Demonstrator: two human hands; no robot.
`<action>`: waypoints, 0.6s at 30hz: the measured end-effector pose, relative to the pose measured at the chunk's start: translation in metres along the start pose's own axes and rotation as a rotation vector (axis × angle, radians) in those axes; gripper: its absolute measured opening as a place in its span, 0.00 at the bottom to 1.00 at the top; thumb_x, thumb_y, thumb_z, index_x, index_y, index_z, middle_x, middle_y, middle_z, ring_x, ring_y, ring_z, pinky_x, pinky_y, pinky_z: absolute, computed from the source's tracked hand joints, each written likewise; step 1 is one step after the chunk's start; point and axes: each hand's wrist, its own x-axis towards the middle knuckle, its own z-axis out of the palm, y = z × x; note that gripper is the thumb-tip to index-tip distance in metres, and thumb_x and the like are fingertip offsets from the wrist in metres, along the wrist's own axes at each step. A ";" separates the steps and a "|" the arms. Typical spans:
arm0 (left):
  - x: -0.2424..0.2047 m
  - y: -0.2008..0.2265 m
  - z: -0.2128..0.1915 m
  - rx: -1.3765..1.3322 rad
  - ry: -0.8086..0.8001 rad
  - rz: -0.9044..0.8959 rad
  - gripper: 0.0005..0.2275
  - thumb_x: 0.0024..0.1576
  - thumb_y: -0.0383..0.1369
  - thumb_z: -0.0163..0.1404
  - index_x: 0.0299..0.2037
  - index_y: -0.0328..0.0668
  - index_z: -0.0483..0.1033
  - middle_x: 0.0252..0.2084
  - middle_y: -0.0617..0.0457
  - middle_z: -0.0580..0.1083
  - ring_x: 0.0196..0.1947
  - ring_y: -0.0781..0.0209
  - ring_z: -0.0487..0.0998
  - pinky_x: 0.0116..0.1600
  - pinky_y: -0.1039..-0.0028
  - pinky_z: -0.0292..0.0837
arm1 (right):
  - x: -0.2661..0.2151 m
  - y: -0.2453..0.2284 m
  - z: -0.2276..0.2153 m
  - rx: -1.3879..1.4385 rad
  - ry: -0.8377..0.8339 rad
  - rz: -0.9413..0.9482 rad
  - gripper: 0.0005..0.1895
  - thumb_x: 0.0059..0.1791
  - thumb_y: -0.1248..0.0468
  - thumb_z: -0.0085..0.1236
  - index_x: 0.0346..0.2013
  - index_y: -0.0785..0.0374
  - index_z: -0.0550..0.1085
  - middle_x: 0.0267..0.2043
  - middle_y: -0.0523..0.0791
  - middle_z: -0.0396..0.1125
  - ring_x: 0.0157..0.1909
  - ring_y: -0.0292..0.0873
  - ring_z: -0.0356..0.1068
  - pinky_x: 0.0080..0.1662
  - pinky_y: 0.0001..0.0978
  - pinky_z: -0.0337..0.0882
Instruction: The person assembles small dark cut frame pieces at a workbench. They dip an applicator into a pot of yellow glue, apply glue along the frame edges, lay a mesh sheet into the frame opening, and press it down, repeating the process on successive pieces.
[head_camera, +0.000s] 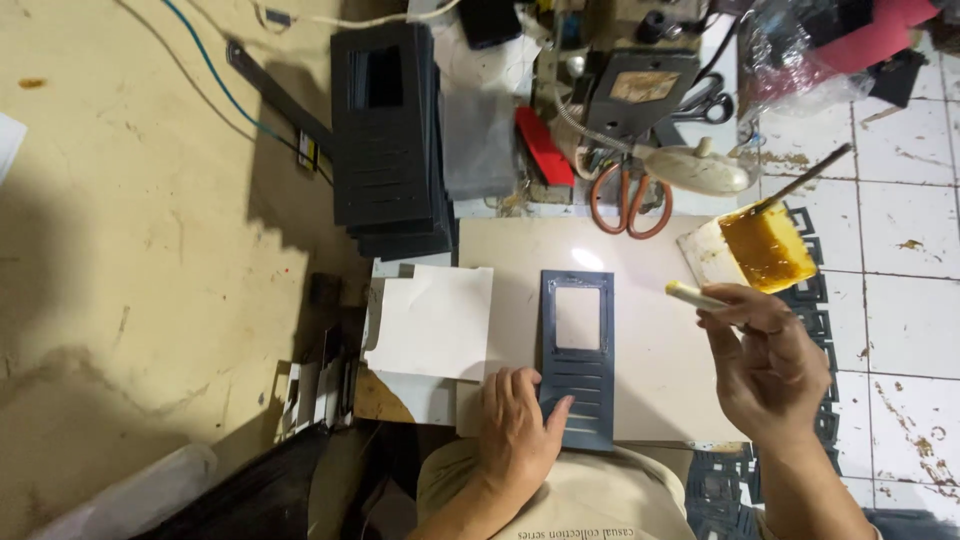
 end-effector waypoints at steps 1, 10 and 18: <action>-0.002 -0.002 0.003 0.002 0.007 0.014 0.21 0.49 0.37 0.64 0.44 0.34 0.67 0.39 0.41 0.68 0.43 0.43 0.69 0.51 0.57 0.65 | 0.001 0.002 0.003 -0.002 0.010 -0.012 0.12 0.55 0.78 0.52 0.50 0.62 0.70 0.58 0.46 0.71 0.58 0.37 0.74 0.55 0.28 0.77; 0.021 0.016 -0.070 -0.306 0.123 0.265 0.13 0.57 0.24 0.58 0.49 0.35 0.70 0.41 0.43 0.79 0.42 0.54 0.85 0.45 0.70 0.83 | 0.004 0.050 0.025 -0.311 -0.046 0.114 0.18 0.53 0.76 0.48 0.57 0.65 0.73 0.70 0.54 0.63 0.64 0.51 0.68 0.60 0.36 0.70; 0.141 0.062 -0.179 -0.228 -0.547 0.229 0.13 0.51 0.37 0.62 0.42 0.45 0.76 0.32 0.51 0.82 0.29 0.61 0.84 0.32 0.70 0.77 | 0.009 0.072 0.035 -0.488 -0.197 0.049 0.26 0.51 0.73 0.47 0.65 0.70 0.64 0.76 0.56 0.51 0.74 0.56 0.56 0.68 0.40 0.59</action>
